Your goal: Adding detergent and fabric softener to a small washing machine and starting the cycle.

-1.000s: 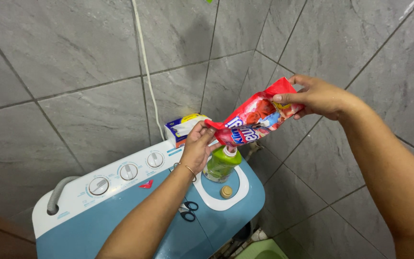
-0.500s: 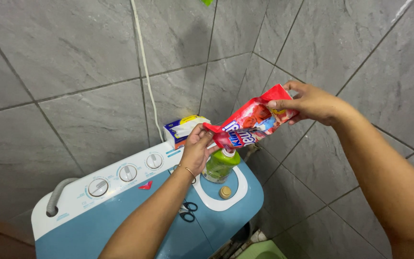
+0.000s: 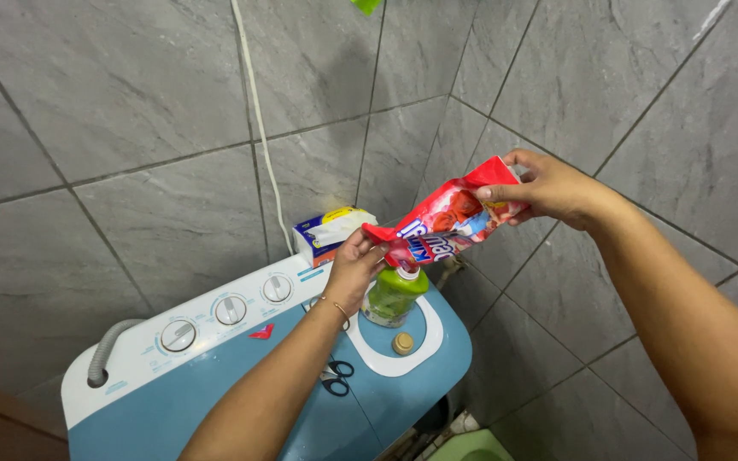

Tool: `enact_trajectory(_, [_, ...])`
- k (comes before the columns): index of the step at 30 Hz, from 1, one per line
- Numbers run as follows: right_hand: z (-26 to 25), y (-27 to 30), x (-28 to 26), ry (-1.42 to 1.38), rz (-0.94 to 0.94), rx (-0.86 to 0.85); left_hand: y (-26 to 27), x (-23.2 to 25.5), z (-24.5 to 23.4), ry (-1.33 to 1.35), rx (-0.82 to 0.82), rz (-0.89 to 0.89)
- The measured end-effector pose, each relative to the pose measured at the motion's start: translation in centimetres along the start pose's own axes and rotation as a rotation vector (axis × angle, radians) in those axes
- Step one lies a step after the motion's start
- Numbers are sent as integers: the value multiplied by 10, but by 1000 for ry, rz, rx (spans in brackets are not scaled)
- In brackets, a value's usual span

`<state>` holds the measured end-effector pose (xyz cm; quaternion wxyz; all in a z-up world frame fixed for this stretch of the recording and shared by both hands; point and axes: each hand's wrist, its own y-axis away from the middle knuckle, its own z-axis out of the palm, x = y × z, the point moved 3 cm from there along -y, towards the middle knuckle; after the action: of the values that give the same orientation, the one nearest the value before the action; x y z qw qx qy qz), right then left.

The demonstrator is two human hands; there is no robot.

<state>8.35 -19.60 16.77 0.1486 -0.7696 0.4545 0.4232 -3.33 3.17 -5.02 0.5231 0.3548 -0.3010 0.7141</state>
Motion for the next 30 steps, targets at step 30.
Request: enact_trajectory(30, [-2, -12, 12, 288, -226, 179, -12, 126, 117, -1062, -352, 441])
